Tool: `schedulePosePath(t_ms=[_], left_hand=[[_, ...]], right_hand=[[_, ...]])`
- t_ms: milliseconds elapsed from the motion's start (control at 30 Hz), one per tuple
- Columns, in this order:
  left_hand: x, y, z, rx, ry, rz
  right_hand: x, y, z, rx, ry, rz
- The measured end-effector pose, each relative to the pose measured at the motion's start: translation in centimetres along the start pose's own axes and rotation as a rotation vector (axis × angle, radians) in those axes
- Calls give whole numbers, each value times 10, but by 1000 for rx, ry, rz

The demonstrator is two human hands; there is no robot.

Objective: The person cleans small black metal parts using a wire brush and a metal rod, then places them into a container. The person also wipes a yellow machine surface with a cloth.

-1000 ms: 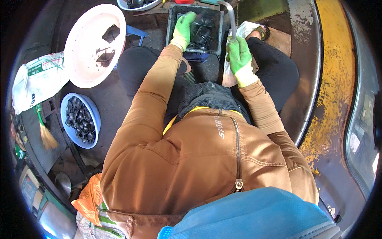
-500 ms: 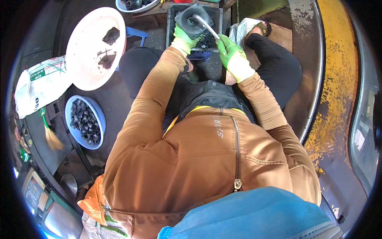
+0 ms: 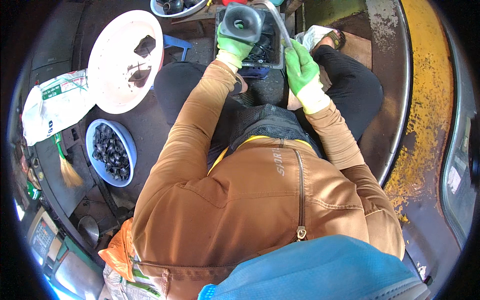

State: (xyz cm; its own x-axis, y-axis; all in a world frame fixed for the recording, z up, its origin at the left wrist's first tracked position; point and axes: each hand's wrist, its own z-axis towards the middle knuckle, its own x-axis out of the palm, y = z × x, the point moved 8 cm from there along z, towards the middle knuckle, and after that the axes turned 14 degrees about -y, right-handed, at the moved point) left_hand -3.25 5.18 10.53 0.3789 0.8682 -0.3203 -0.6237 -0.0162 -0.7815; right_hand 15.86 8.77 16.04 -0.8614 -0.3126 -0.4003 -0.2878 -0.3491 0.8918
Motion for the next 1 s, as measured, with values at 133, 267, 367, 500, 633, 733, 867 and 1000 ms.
schedulePosePath(t_ms=[133,267,367,500,633,733,867,1000], left_hand=[[-9,-3,6,65,-40,-105],[-17,-13,2,192,-135,-222],[4,-5,-1,-65,69,-461],[1,-3,3,-107,-4,-506],[-13,1,2,62,-137,-89],[-3,-5,-4,124,-62,38],[22,3,-8,-465,173,-482],[-20,-42,21,22,-110,-338]], right_hand=[[3,0,-5,144,119,-57],[-10,26,-8,-167,-35,31],[3,25,-10,-305,68,-239],[15,-11,-8,-6,260,-343],[1,-6,-7,17,-6,81],[22,-24,-11,136,193,-140],[17,-24,-3,122,220,-289],[-9,9,0,-74,38,-116]])
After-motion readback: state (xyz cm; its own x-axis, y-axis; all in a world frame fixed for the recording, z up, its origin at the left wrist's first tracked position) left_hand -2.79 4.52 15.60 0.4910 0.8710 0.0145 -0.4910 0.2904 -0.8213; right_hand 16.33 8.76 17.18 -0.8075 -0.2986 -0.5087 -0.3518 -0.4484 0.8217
